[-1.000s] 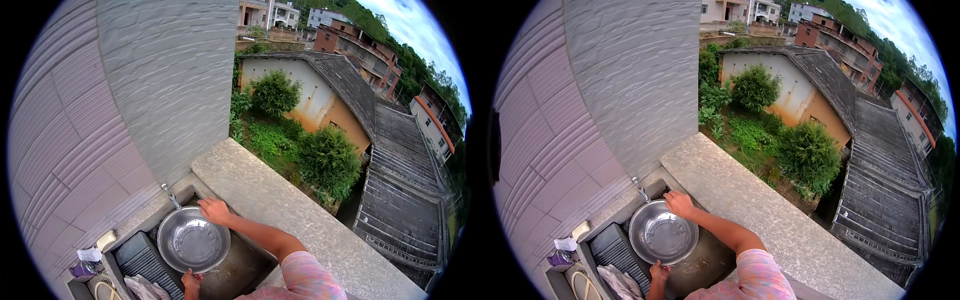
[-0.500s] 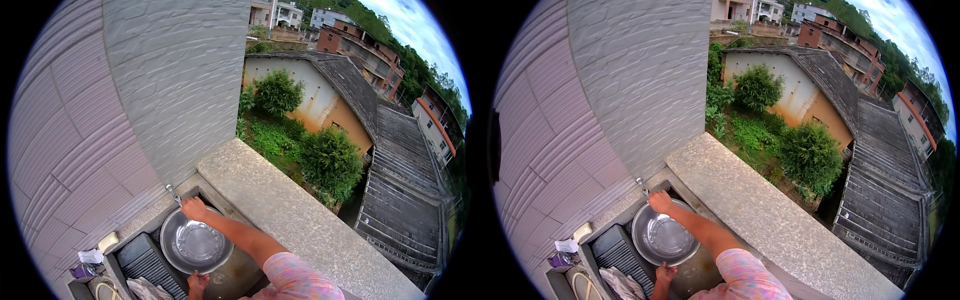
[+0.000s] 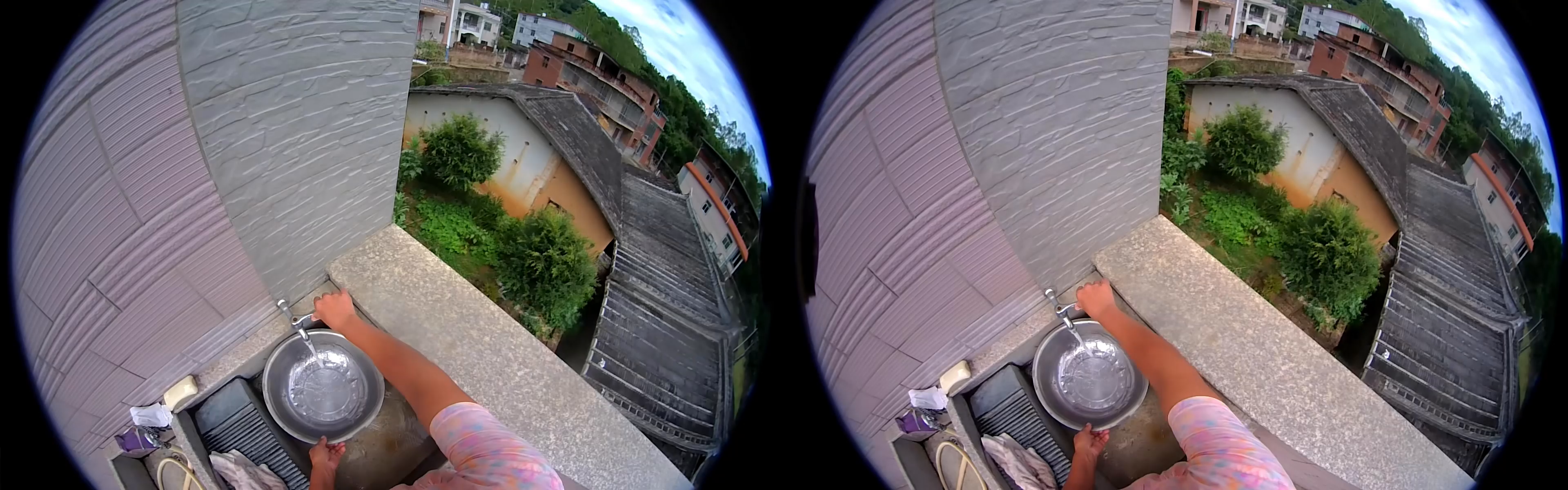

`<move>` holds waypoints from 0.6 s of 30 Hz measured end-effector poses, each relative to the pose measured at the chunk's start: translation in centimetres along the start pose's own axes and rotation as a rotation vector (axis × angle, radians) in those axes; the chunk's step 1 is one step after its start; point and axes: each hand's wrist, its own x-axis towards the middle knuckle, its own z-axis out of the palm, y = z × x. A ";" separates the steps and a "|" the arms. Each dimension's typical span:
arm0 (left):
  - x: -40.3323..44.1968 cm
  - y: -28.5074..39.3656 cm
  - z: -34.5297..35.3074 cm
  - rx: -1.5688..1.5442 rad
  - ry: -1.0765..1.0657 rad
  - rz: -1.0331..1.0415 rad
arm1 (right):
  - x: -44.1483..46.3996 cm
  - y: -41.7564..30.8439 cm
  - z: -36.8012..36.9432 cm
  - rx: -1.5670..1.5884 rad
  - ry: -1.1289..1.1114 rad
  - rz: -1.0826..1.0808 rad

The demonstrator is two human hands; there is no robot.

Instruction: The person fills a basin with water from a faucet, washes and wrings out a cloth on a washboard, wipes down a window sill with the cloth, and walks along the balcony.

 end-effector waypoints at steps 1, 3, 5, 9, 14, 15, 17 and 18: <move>0.0 0.0 0.1 0.011 0.007 0.001 | 0.2 -0.2 0.2 0.003 0.001 0.000; -0.1 0.1 0.4 0.023 0.015 0.004 | 0.4 -0.4 0.6 0.009 0.024 0.073; -0.3 0.1 0.5 -0.014 0.018 -0.026 | -0.1 -0.9 1.3 0.053 0.063 0.138; 0.2 -0.2 0.0 -0.072 -0.008 -0.023 | -4.5 -3.0 3.5 0.195 0.102 0.207; -5.6 1.8 0.2 -0.053 -0.121 -0.085 | -15.5 -4.6 7.8 0.476 -0.181 0.118; -7.2 2.6 0.0 0.040 -0.133 0.031 | -17.8 -4.9 8.4 0.524 -0.250 0.127; -11.9 4.4 0.1 0.188 -0.142 0.306 | -22.5 -5.2 11.7 0.636 -0.205 0.112; -13.2 5.4 -0.3 0.223 -0.089 0.427 | -24.2 -4.8 12.3 0.667 -0.234 0.076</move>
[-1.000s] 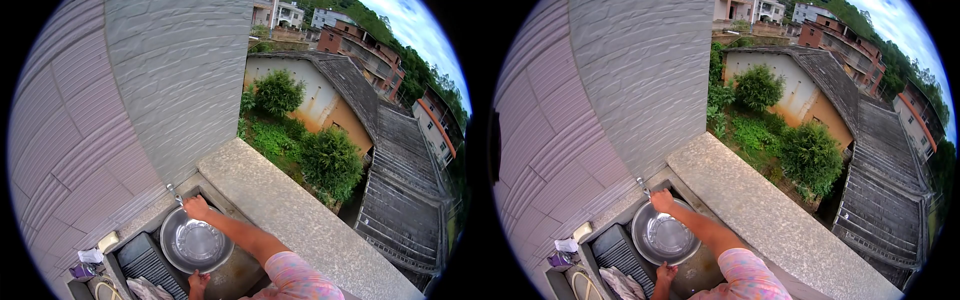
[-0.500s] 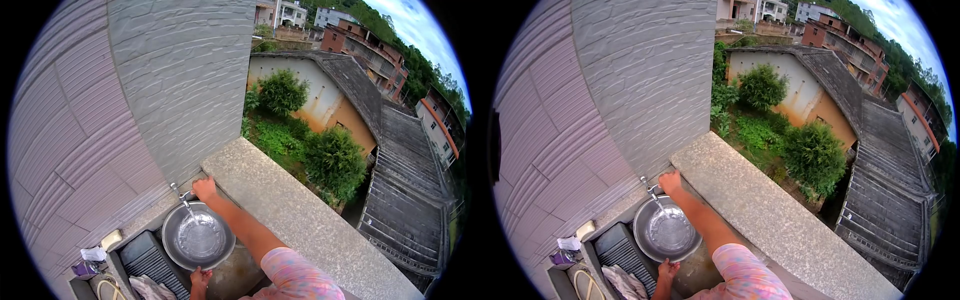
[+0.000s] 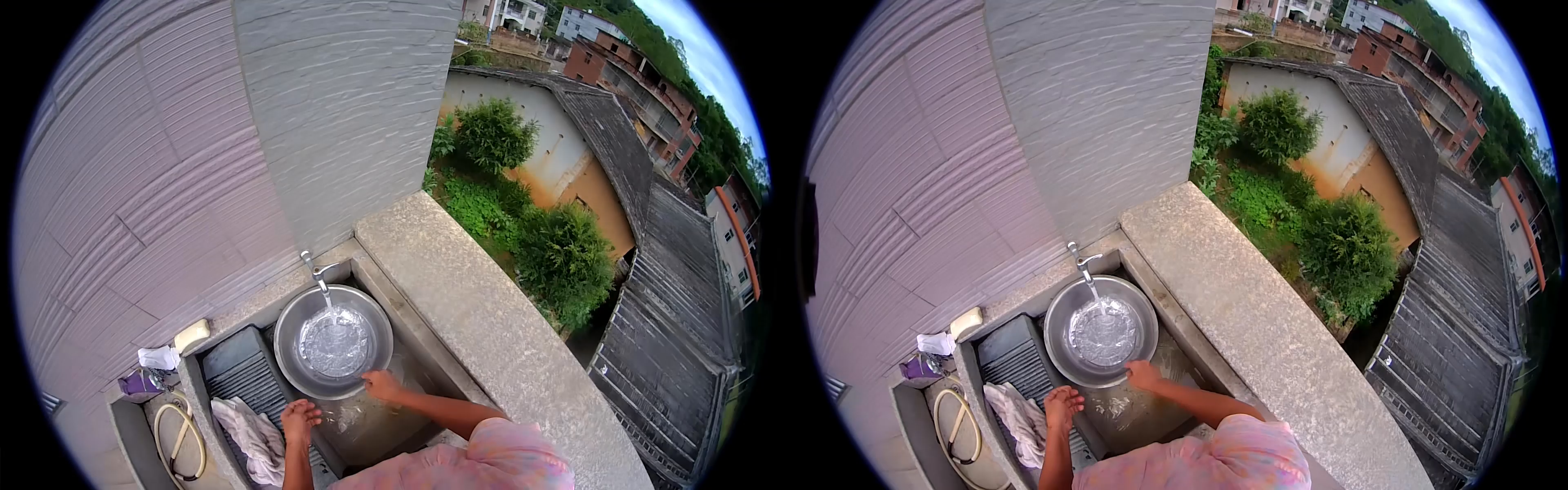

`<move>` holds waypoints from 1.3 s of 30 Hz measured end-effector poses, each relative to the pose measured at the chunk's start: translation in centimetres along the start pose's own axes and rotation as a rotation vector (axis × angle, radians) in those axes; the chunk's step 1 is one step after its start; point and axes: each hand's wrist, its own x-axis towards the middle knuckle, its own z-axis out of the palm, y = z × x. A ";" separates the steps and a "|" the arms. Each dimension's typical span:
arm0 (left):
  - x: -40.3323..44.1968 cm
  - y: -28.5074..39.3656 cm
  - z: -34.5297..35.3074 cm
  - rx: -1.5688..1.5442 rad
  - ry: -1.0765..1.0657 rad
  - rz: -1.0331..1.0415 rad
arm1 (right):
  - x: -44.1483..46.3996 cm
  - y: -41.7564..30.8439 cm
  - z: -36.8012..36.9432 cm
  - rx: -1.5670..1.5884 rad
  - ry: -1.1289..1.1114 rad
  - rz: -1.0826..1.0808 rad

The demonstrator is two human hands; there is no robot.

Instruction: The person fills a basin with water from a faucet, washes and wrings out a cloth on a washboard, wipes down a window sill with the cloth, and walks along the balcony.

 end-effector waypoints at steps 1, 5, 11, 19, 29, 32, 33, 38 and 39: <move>-0.5 0.8 -0.9 0.145 0.096 0.175 | -1.7 0.9 0.7 0.028 -0.049 -0.025; -2.8 3.9 -4.1 1.251 0.660 0.809 | -7.0 3.4 4.1 0.101 -0.077 -0.003; -3.6 1.4 -5.3 1.746 0.621 0.493 | -9.1 2.8 4.9 0.178 -0.132 -0.017; -5.0 3.1 -7.7 1.515 0.898 0.118 | -8.6 2.9 3.2 0.200 -0.072 -0.076; -7.1 11.5 -3.8 0.891 0.216 0.841 | -7.2 1.1 2.3 0.238 -0.164 -0.081; -9.2 15.2 2.1 0.505 0.107 0.818 | -6.4 0.1 1.5 0.288 -0.117 -0.113; -9.8 16.1 4.1 0.403 0.068 0.821 | -6.3 -0.2 1.2 0.284 -0.079 -0.134; -10.7 18.3 10.5 0.068 -0.044 0.873 | -4.7 -1.3 0.1 0.379 -0.033 -0.042; -10.8 18.5 11.4 0.024 -0.048 0.966 | -4.2 -3.3 -1.8 0.530 -0.082 0.070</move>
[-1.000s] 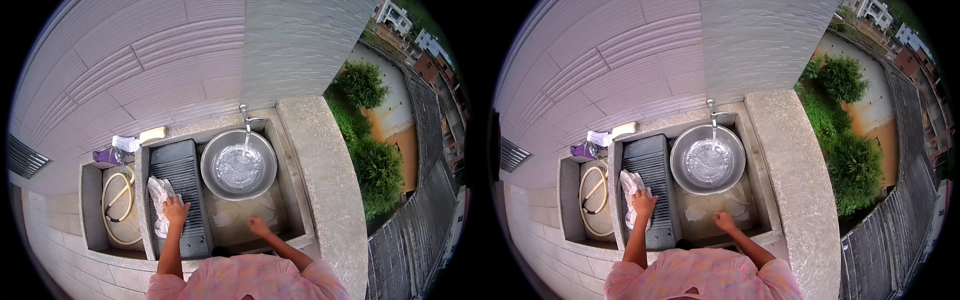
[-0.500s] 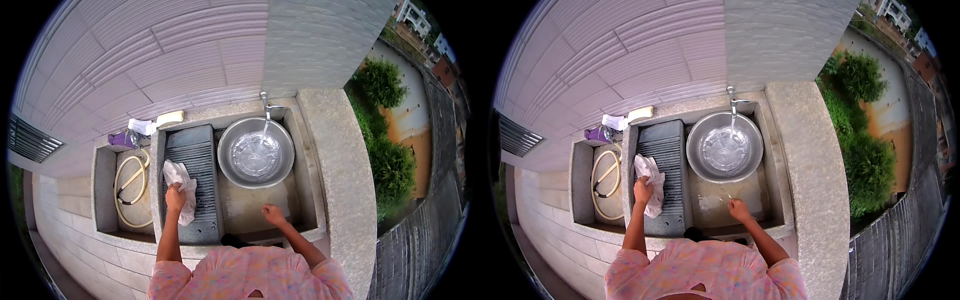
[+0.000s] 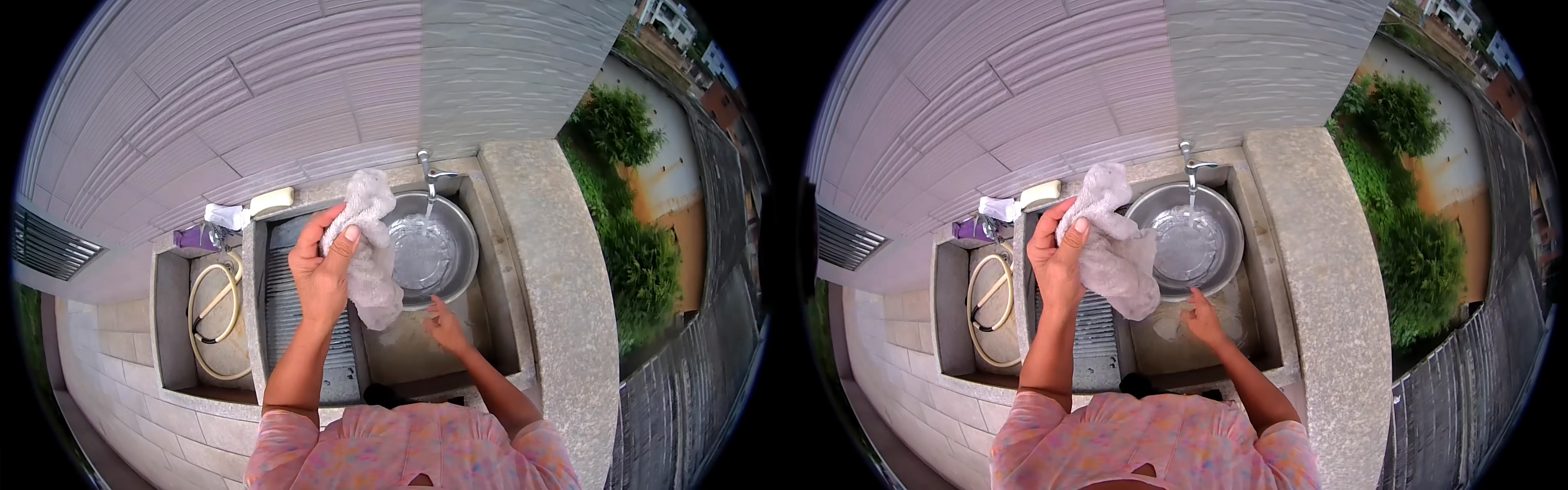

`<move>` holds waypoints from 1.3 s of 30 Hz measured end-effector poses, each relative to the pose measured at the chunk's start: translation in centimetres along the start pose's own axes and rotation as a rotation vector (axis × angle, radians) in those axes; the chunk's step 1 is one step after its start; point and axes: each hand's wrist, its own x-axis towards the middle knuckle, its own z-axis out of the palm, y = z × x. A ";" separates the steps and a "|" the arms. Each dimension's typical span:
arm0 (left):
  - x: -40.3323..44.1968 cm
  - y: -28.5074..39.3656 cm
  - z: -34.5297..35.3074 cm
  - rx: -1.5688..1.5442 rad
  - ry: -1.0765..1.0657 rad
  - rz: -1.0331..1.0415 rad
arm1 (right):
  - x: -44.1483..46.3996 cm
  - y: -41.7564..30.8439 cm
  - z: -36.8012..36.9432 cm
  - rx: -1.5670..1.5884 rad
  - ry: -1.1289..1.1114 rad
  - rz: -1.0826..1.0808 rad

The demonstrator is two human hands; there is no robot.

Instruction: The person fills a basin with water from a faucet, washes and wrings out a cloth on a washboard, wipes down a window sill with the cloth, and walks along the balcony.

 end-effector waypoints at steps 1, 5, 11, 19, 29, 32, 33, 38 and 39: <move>0.1 0.3 0.9 -0.099 0.017 -0.006 | 0.4 -2.4 -0.4 0.052 0.002 -0.026; 1.1 -1.5 2.6 -0.210 0.092 -0.011 | 5.2 -1.9 0.8 0.244 0.044 -0.304; 0.1 -16.0 -4.1 1.175 -0.211 -0.059 | 9.0 3.6 -1.0 -0.076 0.643 -0.010; -4.9 -25.3 -7.8 1.135 -0.658 -0.508 | 6.7 4.6 -1.5 -0.341 0.338 0.073; -3.2 -34.4 -5.2 1.305 -0.635 -0.426 | 12.9 6.2 0.4 -0.656 0.180 -0.064; -2.5 -36.9 -3.8 1.418 -0.633 -0.474 | 15.4 5.6 0.9 -0.846 0.069 -0.088; -2.5 -37.2 -2.9 1.400 -0.670 -0.547 | 16.3 6.1 1.1 -0.863 0.024 -0.063; -3.0 -40.0 -1.9 1.596 -0.607 -0.324 | 21.0 8.0 -0.8 -0.993 -0.071 -0.140; -2.5 -39.7 -1.7 1.566 -0.576 -0.221 | 21.9 7.7 -1.3 -1.027 -0.085 -0.128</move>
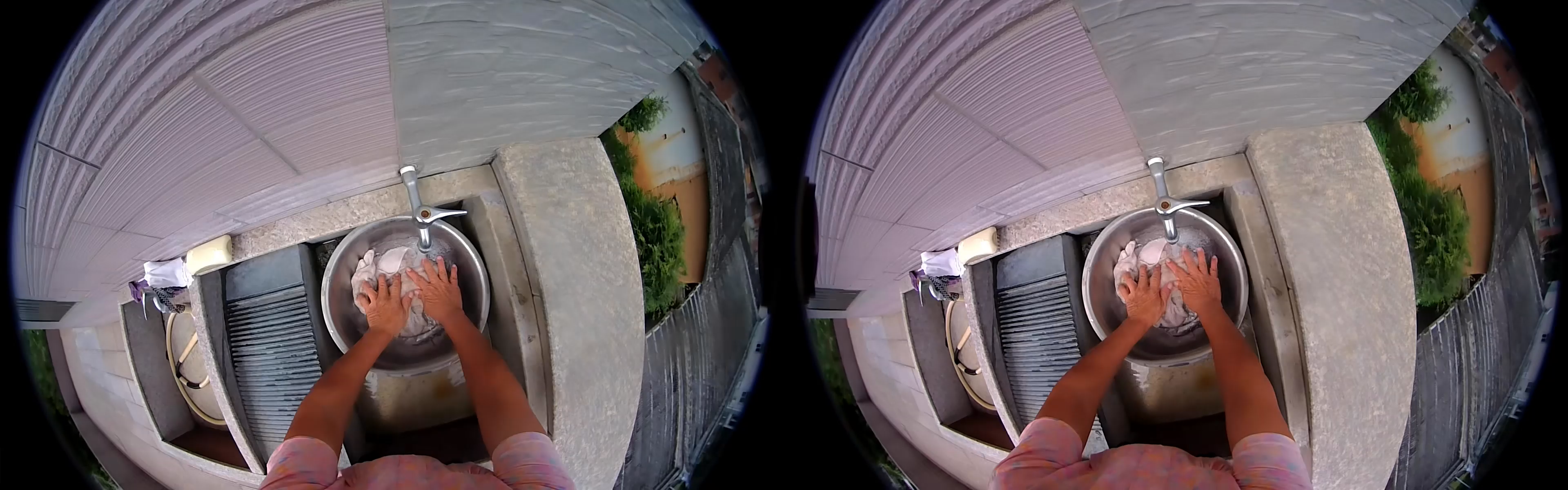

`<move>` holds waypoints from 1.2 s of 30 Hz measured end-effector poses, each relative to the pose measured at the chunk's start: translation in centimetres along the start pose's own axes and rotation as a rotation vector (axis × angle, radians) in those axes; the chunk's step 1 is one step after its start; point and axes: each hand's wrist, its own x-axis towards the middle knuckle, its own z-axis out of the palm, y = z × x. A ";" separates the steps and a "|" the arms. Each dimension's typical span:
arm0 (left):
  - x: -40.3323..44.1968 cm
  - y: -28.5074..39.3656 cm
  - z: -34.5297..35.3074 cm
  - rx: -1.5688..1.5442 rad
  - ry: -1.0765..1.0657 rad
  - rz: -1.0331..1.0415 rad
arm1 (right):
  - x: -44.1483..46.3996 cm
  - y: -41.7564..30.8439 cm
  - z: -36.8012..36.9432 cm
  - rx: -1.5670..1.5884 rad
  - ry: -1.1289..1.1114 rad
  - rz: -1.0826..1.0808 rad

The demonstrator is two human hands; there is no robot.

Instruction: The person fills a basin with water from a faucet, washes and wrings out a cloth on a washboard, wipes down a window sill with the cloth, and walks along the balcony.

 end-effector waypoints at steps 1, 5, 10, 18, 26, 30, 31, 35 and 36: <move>0.4 -0.1 -0.3 -0.016 0.087 0.053 | 0.8 0.2 -0.1 0.002 -0.009 0.003; 0.9 -1.1 -1.5 -0.036 0.160 0.147 | 2.0 0.1 0.9 0.037 0.009 0.082; 0.5 -2.4 -1.9 0.007 0.129 0.223 | 0.5 0.4 2.4 0.231 0.108 0.082; 1.3 -0.5 -1.7 -0.274 0.073 -0.075 | -5.9 -1.9 2.6 0.795 0.409 0.454; -4.1 3.6 -14.8 -1.325 -0.142 0.068 | -4.7 -4.2 -6.5 2.368 0.162 0.732; -7.4 7.5 -15.7 -1.150 -0.097 0.501 | -5.2 -6.7 -10.2 2.796 -0.255 0.230; -7.6 8.3 -14.7 -1.022 0.051 0.594 | -4.8 -5.8 -8.1 2.826 -0.334 0.138; -3.5 6.2 -11.5 -0.580 0.392 0.434 | -4.3 -3.4 -1.9 2.762 -0.085 0.416; -1.9 5.2 -11.3 -0.544 0.389 0.251 | -5.1 -4.8 -4.8 2.465 0.059 0.725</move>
